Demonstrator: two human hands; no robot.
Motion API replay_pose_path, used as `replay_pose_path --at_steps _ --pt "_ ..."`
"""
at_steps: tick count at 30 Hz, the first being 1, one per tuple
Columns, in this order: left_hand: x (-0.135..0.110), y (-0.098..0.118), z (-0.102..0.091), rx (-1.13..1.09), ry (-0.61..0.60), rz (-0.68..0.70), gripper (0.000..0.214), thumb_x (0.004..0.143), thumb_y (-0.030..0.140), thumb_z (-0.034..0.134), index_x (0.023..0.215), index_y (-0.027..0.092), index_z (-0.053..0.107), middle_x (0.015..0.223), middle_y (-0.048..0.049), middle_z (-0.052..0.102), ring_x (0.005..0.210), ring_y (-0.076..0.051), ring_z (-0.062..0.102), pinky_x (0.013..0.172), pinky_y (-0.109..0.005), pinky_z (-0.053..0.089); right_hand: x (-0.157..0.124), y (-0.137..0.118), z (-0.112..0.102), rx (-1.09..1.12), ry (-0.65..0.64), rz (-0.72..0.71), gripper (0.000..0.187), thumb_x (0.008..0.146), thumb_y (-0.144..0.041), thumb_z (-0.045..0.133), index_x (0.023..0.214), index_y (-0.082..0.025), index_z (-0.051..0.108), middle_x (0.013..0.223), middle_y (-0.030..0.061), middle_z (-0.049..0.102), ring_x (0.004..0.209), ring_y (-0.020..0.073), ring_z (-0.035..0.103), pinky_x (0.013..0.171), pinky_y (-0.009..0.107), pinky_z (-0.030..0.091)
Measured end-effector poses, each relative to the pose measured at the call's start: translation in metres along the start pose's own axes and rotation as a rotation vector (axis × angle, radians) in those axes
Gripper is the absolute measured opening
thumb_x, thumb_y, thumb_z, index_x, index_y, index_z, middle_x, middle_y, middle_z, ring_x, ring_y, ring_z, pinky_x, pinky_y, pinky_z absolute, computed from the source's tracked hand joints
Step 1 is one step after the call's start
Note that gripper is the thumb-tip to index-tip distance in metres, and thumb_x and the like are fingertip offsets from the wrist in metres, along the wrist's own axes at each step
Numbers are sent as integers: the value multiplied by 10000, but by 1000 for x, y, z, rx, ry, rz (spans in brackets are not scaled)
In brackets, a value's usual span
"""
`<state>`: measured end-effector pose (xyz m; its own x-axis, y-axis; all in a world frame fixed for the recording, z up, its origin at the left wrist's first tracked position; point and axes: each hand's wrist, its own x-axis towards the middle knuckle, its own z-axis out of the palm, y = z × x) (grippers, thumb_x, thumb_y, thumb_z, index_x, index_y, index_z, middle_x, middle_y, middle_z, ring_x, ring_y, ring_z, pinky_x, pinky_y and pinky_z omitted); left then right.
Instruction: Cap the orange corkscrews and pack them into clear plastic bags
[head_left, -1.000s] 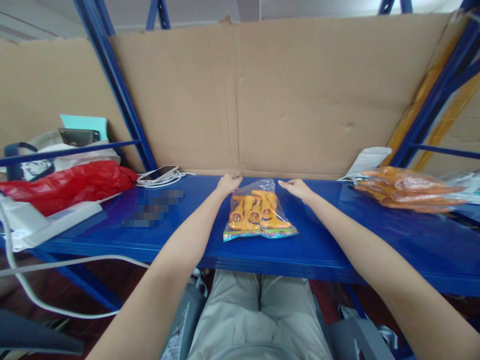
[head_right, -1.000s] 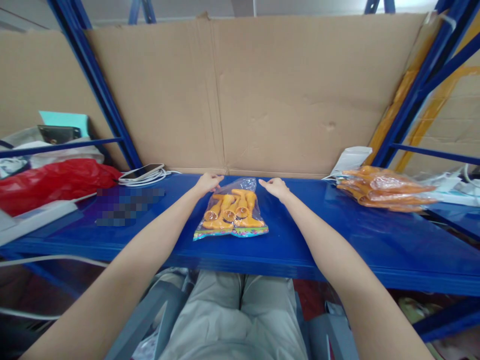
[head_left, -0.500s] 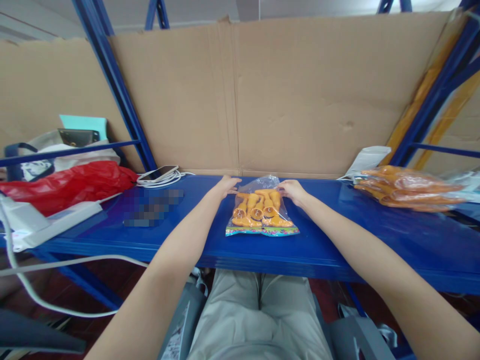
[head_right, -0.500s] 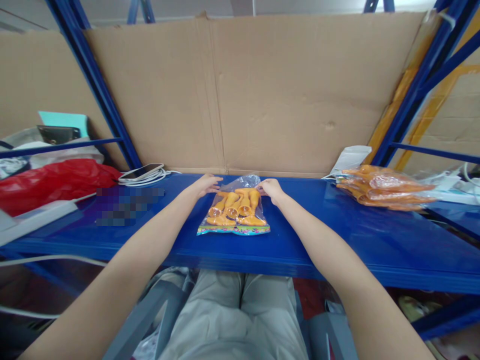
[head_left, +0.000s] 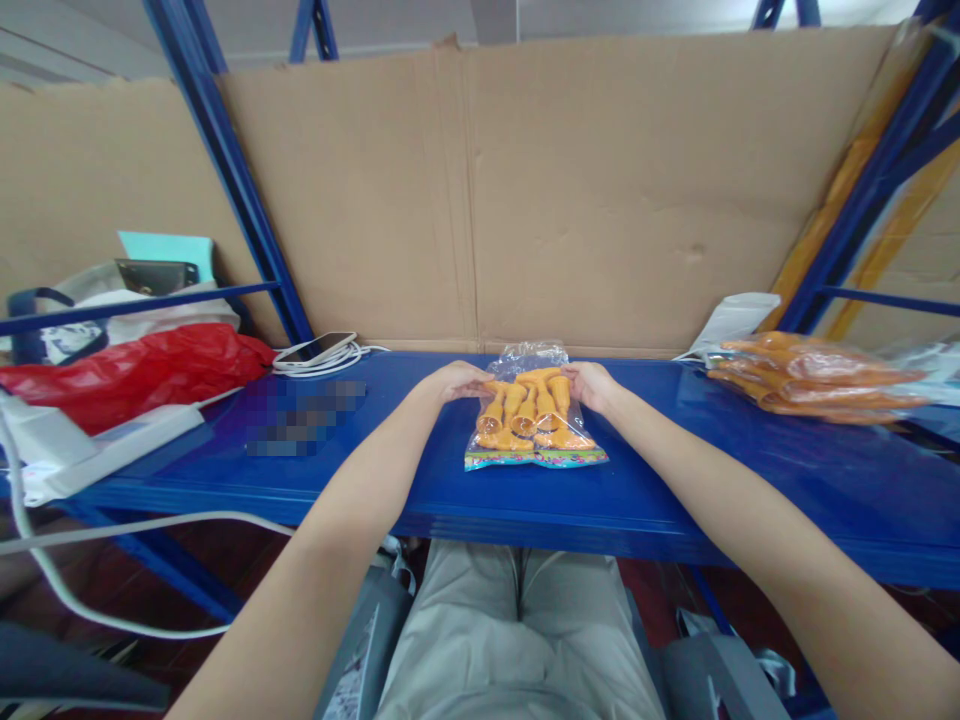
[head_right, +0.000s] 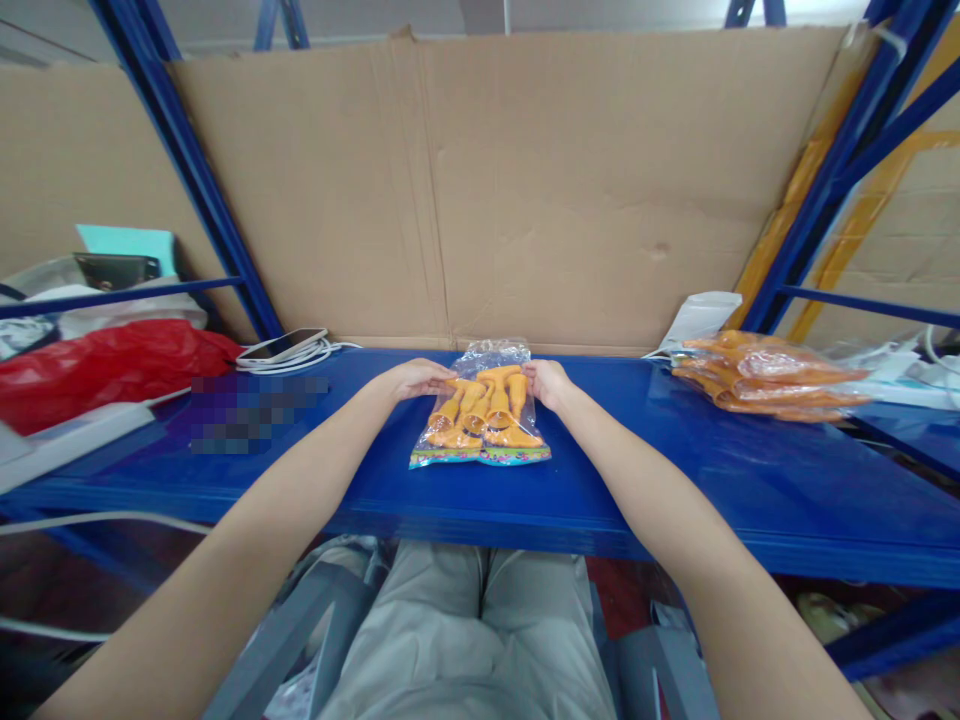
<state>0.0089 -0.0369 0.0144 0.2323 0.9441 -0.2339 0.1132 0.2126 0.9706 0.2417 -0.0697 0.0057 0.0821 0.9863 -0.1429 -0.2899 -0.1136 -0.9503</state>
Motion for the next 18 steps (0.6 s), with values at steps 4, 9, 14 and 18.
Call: replay_pose_path --at_steps 4,9,14,18 --pt "2 0 1 -51 21 47 150 770 -29 668 678 89 659 655 -70 711 627 -154 699 796 -300 582 5 0 -7 -47 -72 30 246 919 -148 449 683 -184 511 535 10 569 509 143 567 549 257 521" --pt "4 -1 -2 -93 -9 73 144 806 -6 644 717 105 668 749 -71 738 693 -142 712 818 -284 586 0 2 -9 -113 -167 30 183 919 -146 537 749 -140 604 652 55 677 604 141 635 649 258 544" --pt "6 -6 -10 -40 -129 58 128 710 -4 748 769 100 701 823 -91 753 775 -168 725 890 -308 564 0 2 -13 -156 -143 -5 202 852 -3 578 712 -141 629 650 30 685 597 105 643 716 236 550" --pt "8 -7 -15 -8 -108 44 233 651 -58 753 807 109 709 819 -72 757 784 -164 727 927 -319 548 2 -2 -20 -200 -131 -2 198 818 25 601 740 -147 656 692 28 708 614 99 656 797 275 558"
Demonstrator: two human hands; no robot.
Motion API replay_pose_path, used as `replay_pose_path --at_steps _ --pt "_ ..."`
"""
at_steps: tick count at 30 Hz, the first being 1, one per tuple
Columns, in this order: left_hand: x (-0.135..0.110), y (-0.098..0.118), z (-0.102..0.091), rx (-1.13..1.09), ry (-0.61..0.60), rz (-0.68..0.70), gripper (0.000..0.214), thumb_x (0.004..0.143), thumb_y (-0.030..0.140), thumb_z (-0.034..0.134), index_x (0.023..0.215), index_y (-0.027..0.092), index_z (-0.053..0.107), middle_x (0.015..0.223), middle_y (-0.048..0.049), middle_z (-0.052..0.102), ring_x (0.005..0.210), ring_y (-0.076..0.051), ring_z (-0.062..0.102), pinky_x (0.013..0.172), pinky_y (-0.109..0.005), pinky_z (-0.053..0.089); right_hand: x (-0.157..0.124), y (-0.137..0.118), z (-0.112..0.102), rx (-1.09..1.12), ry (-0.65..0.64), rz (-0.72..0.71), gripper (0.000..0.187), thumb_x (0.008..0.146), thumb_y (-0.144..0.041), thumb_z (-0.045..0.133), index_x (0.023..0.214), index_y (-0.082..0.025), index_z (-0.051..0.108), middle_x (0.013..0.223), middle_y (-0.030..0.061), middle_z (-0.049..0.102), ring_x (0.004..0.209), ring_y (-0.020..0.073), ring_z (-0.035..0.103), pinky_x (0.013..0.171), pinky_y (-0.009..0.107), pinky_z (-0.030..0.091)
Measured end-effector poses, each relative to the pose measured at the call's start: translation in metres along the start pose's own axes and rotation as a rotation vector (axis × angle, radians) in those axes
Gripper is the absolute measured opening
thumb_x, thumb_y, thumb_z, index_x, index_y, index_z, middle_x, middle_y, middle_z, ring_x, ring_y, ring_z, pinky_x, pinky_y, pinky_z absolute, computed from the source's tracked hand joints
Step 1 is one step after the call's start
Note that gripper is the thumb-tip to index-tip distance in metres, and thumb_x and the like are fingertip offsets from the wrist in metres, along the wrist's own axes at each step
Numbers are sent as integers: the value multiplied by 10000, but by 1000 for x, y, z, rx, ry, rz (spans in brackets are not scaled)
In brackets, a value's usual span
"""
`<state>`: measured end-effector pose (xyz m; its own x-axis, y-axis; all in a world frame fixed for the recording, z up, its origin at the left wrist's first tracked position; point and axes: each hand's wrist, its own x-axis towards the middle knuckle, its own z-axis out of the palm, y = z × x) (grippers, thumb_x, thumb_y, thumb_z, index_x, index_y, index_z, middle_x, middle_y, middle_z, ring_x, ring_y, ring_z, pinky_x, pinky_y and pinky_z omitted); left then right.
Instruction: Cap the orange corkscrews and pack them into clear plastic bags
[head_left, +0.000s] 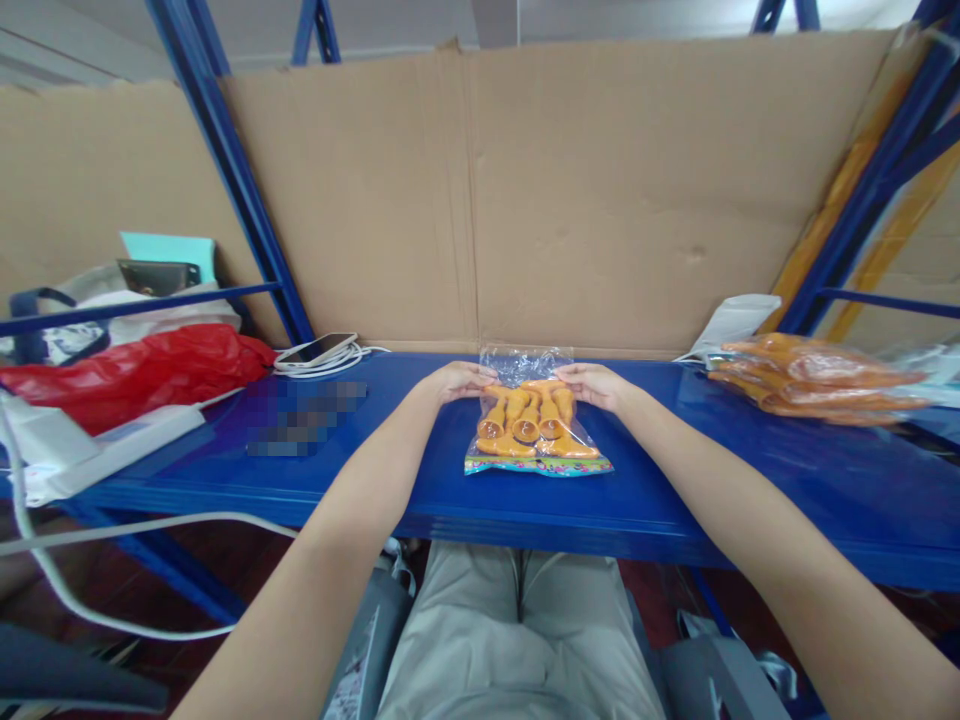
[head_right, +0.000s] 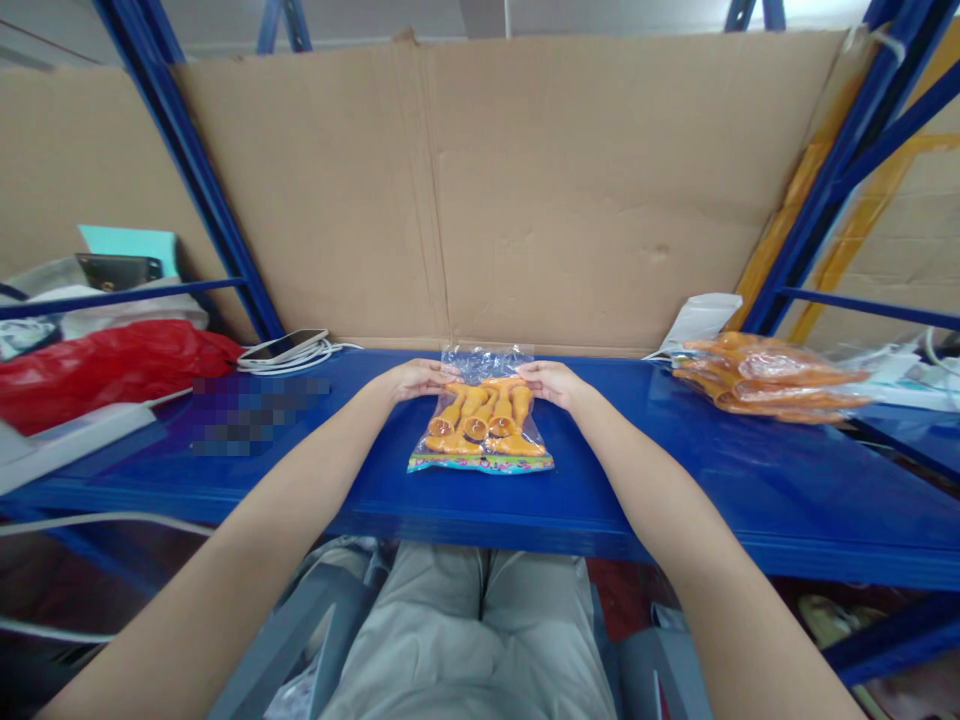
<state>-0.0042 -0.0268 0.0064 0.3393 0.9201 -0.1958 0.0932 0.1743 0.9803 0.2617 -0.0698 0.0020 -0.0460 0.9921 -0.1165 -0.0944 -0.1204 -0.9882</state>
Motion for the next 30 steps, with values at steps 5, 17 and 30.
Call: replay_pose_path --at_steps 5,17,30 --pt "0 0 0 13 4 62 228 643 -72 718 766 120 726 804 -70 756 827 -177 727 905 -307 560 -4 -4 -4 -79 -31 -29 255 752 91 601 701 -142 692 700 37 727 610 93 660 754 246 566" --pt "2 -5 13 170 186 244 211 552 -63 733 519 134 664 743 -71 743 814 -186 709 851 -322 564 -2 1 -5 -171 32 -202 270 608 100 650 485 -139 623 729 57 740 686 127 685 671 226 555" --pt "15 -10 11 406 223 421 235 569 -15 564 450 183 602 568 -4 676 755 -159 682 889 -315 524 13 8 -7 -358 107 -413 264 567 63 641 455 -175 612 625 -2 690 647 128 644 703 264 546"
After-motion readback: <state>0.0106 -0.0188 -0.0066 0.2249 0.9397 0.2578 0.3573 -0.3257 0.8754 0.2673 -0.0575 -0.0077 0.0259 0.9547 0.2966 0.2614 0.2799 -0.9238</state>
